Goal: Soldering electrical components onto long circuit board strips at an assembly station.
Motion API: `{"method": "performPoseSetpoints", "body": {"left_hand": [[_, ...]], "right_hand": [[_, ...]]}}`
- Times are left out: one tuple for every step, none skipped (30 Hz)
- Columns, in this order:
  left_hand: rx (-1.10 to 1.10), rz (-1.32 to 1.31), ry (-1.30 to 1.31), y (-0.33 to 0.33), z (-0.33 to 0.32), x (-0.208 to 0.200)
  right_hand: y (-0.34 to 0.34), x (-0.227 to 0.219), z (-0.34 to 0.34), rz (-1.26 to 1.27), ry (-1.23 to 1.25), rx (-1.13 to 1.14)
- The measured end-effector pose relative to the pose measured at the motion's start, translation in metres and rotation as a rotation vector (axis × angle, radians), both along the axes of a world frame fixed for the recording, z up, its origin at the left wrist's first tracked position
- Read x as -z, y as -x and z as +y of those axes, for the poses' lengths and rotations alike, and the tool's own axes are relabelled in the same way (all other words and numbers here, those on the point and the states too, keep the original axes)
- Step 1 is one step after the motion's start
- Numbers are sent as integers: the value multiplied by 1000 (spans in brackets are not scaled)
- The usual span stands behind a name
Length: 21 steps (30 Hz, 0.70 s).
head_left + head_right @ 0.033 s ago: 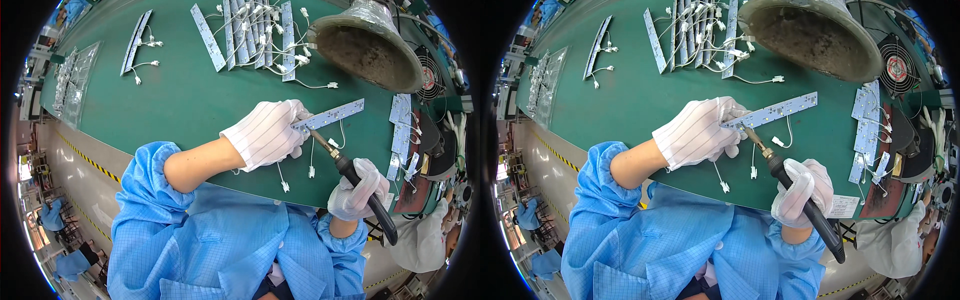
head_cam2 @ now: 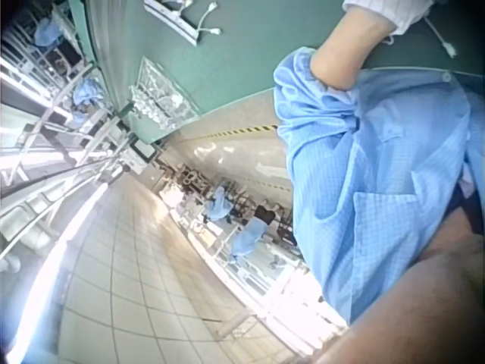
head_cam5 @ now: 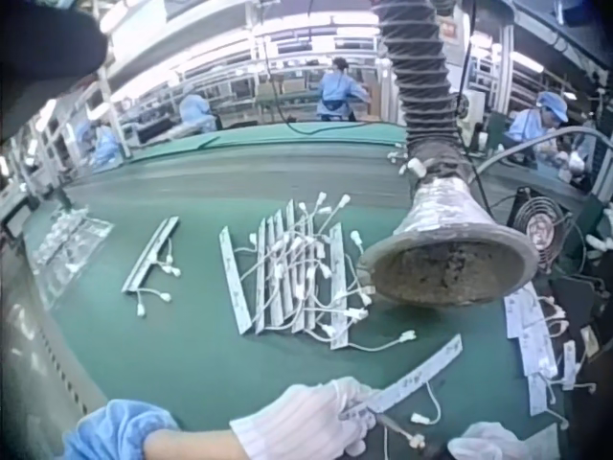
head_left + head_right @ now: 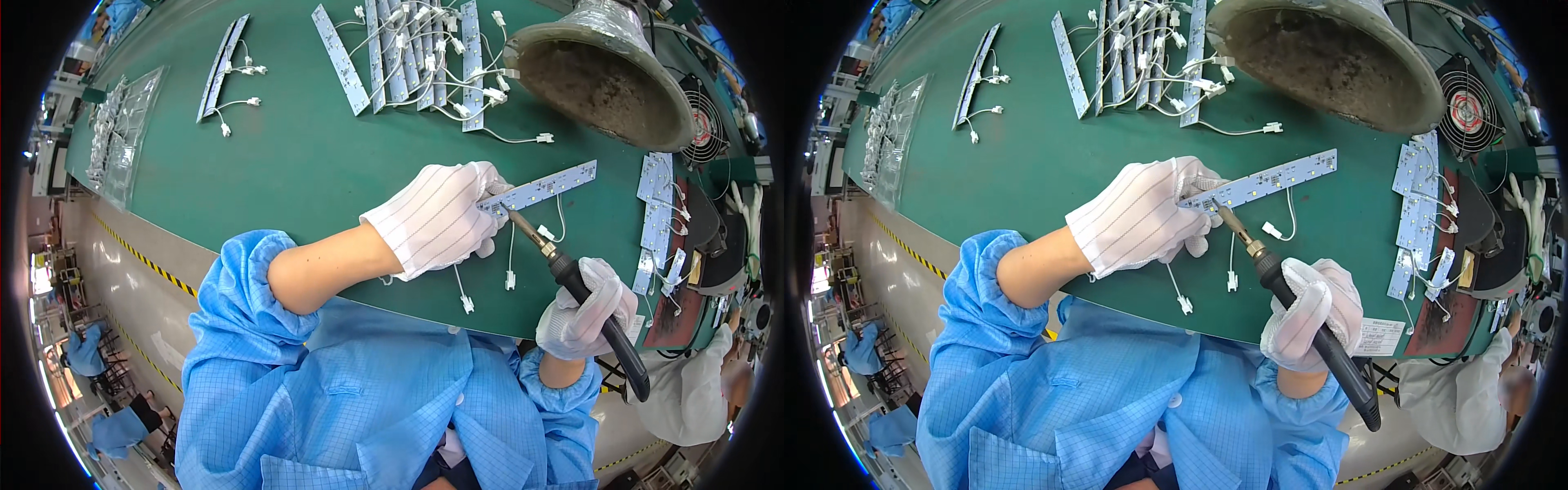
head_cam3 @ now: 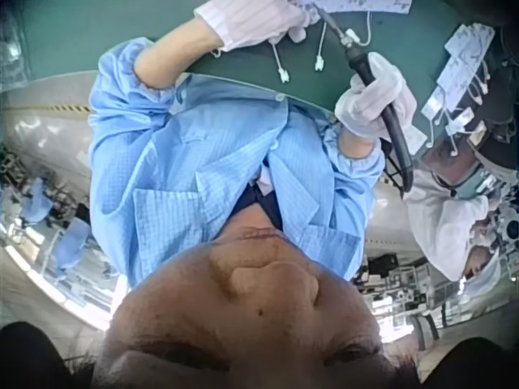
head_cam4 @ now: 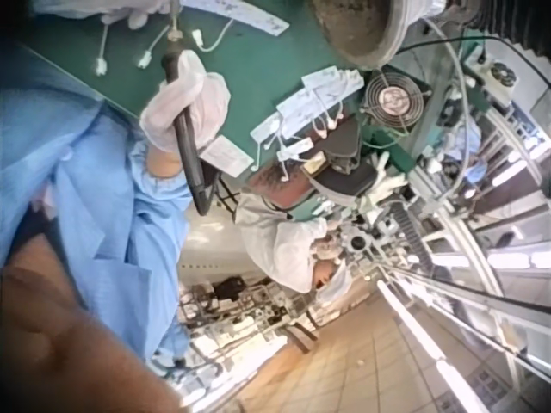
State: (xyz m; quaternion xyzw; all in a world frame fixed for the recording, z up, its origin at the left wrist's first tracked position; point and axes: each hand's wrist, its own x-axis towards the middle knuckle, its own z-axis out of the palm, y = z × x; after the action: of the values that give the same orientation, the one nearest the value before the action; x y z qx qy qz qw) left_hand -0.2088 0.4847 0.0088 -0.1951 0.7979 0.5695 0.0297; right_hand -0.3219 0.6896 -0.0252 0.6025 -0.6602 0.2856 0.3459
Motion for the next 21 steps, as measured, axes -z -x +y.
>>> {"method": "performPoseSetpoints", "body": {"left_hand": [[-12, 3, -18, 0, 1, 1], [-15, 5, -12, 0, 1, 1], [-4, 18, 17, -1, 2, 1], [-11, 10, 5, 0, 2, 2], [-6, 13, 15, -1, 2, 2], [2, 30, 51, -1, 2, 2], [-1, 47, 53, -1, 3, 2], [-2, 78, 80, -1, 3, 1], [0, 109, 96, -1, 4, 1], [3, 104, 141, -1, 4, 1], [9, 99, 174, 0, 4, 1], [9, 94, 176, 0, 4, 0], [9, 89, 177, 0, 4, 0], [2, 81, 145, -1, 4, 0], [-4, 72, 113, -1, 4, 0], [-4, 70, 124, -1, 4, 0], [-3, 67, 136, -1, 4, 0], [-2, 64, 147, -1, 4, 0], [16, 80, 172, -1, 4, 0], [34, 96, 198, -1, 4, 0], [35, 94, 163, -1, 4, 1]], "right_hand": [[0, 1, 1, -5, -9, -4], [0, 2, 1, 38, -20, 27], [1, 2, 2, -41, -17, -29], [1, 2, 2, -73, -16, -50], [1, 2, 2, -57, -10, -41], [1, 2, 3, -86, -14, -64], [0, 2, 2, -68, -11, -56], [0, 1, 2, -6, -9, -15], [0, 1, 2, -41, -12, -34], [-1, 1, 2, -32, -17, -18], [-1, 0, 2, 7, -30, 19], [-1, 0, 1, -22, -23, -8], [-1, 0, 2, -21, -23, -13], [-1, 0, 2, 14, -22, 13], [-1, 0, 2, -29, -27, -21], [-1, 0, 3, -37, -29, -25], [-1, 1, 3, -5, -25, 1], [-1, 1, 4, -52, -27, -33], [-1, 2, 4, -58, -22, -38], [-1, 2, 5, -20, -28, -6], [-1, 3, 6, -105, -16, -68]]}}
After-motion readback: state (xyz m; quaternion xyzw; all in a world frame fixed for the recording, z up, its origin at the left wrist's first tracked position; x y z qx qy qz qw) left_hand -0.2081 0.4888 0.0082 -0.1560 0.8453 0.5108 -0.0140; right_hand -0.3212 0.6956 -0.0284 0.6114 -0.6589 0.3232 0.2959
